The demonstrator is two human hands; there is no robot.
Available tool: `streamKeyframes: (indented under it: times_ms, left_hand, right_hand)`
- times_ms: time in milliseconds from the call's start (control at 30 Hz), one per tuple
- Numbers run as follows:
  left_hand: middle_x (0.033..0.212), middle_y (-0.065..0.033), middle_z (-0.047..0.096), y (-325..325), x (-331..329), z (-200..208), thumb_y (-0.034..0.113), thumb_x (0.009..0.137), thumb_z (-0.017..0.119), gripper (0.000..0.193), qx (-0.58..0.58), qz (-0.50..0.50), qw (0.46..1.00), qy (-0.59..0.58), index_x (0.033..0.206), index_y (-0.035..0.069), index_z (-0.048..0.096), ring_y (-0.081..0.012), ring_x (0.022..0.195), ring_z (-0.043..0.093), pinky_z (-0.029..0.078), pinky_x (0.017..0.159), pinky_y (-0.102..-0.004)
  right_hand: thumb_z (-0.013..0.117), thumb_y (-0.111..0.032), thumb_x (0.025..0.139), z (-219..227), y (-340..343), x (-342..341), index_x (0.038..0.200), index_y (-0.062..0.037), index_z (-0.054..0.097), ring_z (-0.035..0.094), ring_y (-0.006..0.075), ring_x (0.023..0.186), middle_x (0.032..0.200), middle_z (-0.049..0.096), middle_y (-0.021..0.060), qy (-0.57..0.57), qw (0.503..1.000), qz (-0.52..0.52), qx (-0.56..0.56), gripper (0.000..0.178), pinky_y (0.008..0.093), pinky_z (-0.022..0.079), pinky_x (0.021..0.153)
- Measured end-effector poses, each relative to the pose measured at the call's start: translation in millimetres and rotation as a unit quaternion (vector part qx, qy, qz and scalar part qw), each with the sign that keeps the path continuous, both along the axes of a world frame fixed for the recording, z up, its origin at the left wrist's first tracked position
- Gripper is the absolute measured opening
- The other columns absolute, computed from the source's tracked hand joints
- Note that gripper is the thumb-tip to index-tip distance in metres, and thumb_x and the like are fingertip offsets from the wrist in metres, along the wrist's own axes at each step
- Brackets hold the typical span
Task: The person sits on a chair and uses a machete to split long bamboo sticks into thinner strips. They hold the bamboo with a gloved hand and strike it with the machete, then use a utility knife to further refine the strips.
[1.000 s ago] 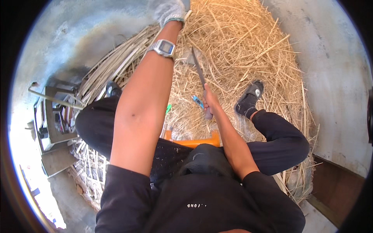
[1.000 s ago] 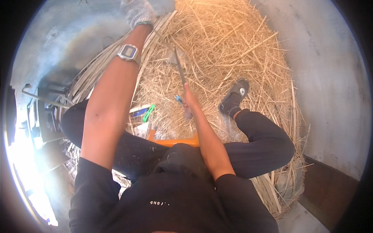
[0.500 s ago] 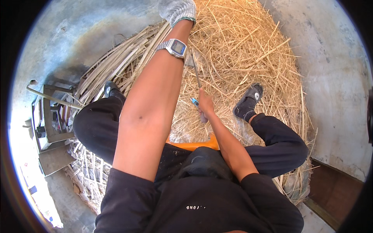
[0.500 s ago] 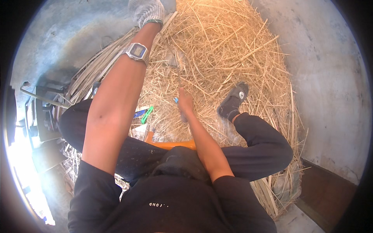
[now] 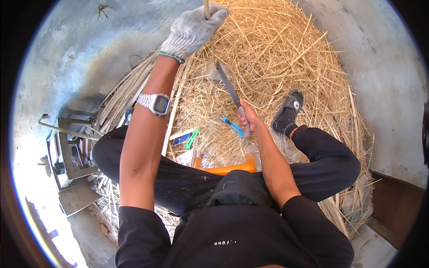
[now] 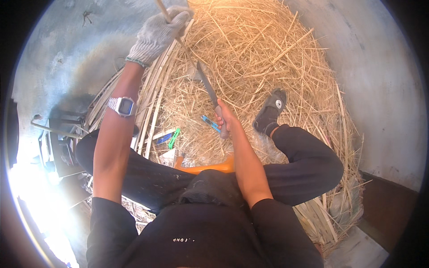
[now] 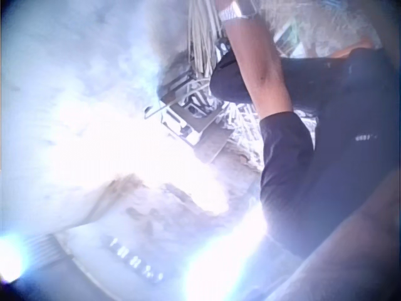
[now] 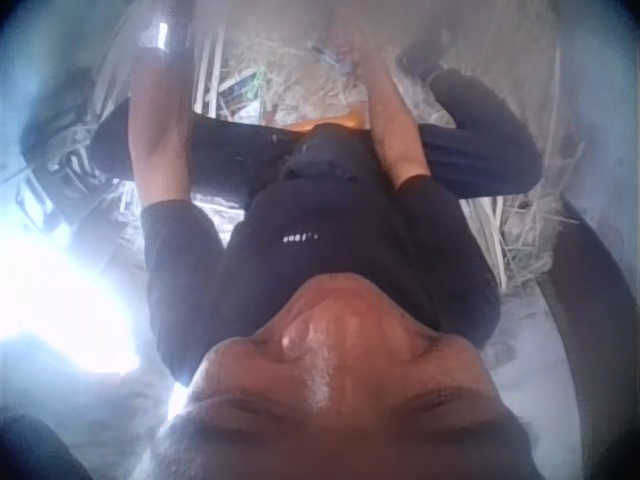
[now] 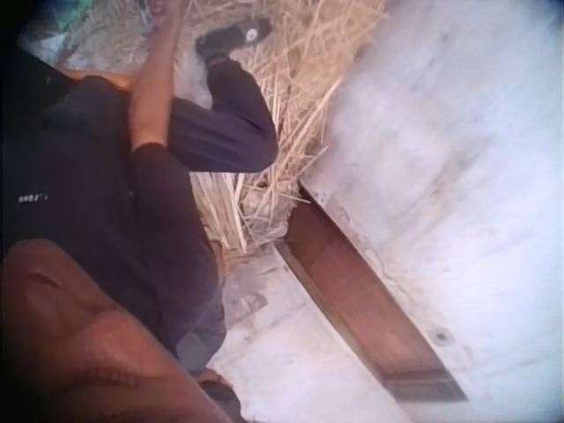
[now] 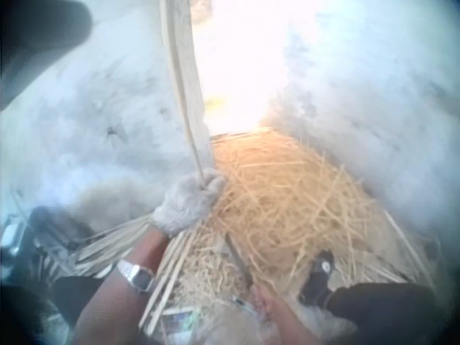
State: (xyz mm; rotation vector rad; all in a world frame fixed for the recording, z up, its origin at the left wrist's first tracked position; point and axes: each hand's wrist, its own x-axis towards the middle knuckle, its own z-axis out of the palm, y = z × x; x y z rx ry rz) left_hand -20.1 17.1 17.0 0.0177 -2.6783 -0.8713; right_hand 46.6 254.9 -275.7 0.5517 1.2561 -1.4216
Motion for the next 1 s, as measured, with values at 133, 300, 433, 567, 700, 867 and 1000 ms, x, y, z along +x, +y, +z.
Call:
streamKeyframes:
  times_ms: [133, 300, 433, 567, 700, 867, 1000]
  left_hand:
    - [0.067, -0.0062, 0.070, -13.1, 1.2, 4.7, 0.070, 0.091, 0.057, 0.065, -0.032, 0.062, 0.996, -0.055, 0.088, 0.008, 0.076, -0.0167, 0.066, 0.071, 0.057, 0.064, -0.0335]
    - [0.071, -0.0036, 0.070, -22.2, 2.9, -8.3, 0.056, 0.089, 0.070, 0.050, 0.076, 0.104, 0.991, 0.018, 0.085, 0.006, 0.075, -0.0120, 0.066, 0.066, 0.054, 0.062, -0.0282]
    - [0.080, -0.0084, 0.072, -25.7, 10.8, -6.5, 0.043, 0.094, 0.063, 0.040, 0.142, 0.114, 0.983, -0.011, 0.093, 0.004, 0.072, -0.0177, 0.074, 0.068, 0.055, 0.069, -0.0324]
    - [0.080, -0.0097, 0.072, -56.0, 11.2, -14.7, 0.041, 0.098, 0.059, 0.040, 0.200, 0.070, 0.977, 0.005, 0.097, 0.003, 0.071, -0.0195, 0.076, 0.069, 0.057, 0.072, -0.0345]
    - [0.075, -0.0105, 0.072, -72.9, 19.4, -17.4, 0.045, 0.104, 0.052, 0.049, 0.181, 0.031, 0.983, 0.011, 0.100, 0.000, 0.069, -0.0196, 0.073, 0.072, 0.060, 0.073, -0.0339]
    - [0.078, -0.0121, 0.072, -74.4, 19.7, -19.4, 0.041, 0.104, 0.054, 0.045, 0.213, 0.075, 0.974, 0.006, 0.096, -0.001, 0.069, -0.0212, 0.075, 0.073, 0.062, 0.074, -0.0347]
    - [0.078, -0.0135, 0.072, -79.9, 26.8, -21.6, 0.041, 0.104, 0.054, 0.045, 0.231, 0.071, 0.970, 0.022, 0.095, -0.001, 0.069, -0.0217, 0.076, 0.074, 0.063, 0.073, -0.0348]
  right_hand:
    - [0.050, -0.073, 0.091, 40.0, -20.8, 11.7, 0.060, -0.0088, 0.050, 0.040, 0.0140, 0.038, 0.048, 0.044, -0.0005, 0.220, 0.956, 0.025, 0.193, 0.071, 0.0334, 0.034, 0.041]
    - [0.050, -0.058, 0.098, 88.7, -42.8, 1.9, 0.062, -0.0051, 0.050, 0.047, 0.0177, 0.046, 0.055, 0.047, 0.0050, 0.426, 0.888, 0.015, 0.173, 0.064, 0.0393, 0.037, 0.047]
    - [0.043, -0.056, 0.102, 120.5, -55.5, 5.7, 0.061, -0.0085, 0.048, 0.044, 0.0156, 0.051, 0.055, 0.043, 0.0019, 0.429, 0.895, -0.122, -0.017, 0.063, 0.0412, 0.035, 0.052]
    - [0.041, -0.057, 0.102, 50.6, -53.4, 28.5, 0.061, -0.0109, 0.045, 0.041, 0.0146, 0.055, 0.056, 0.040, 0.0000, 0.408, 0.903, -0.109, 0.075, 0.062, 0.0407, 0.032, 0.055]
    - [0.041, -0.059, 0.101, 49.2, -45.6, 27.0, 0.060, -0.0110, 0.043, 0.039, 0.0151, 0.056, 0.057, 0.040, 0.0000, 0.320, 0.926, -0.026, 0.198, 0.064, 0.0404, 0.031, 0.056]
    - [0.042, -0.067, 0.098, 30.5, -41.8, 17.7, 0.060, -0.0086, 0.049, 0.049, 0.0164, 0.042, 0.049, 0.047, 0.0035, 0.462, 0.867, -0.053, 0.180, 0.070, 0.0385, 0.041, 0.045]
    - [0.039, -0.065, 0.100, 58.5, -56.5, 9.9, 0.059, -0.0091, 0.048, 0.049, 0.0171, 0.043, 0.049, 0.047, 0.0040, 0.483, 0.869, -0.081, 0.076, 0.070, 0.0392, 0.043, 0.047]
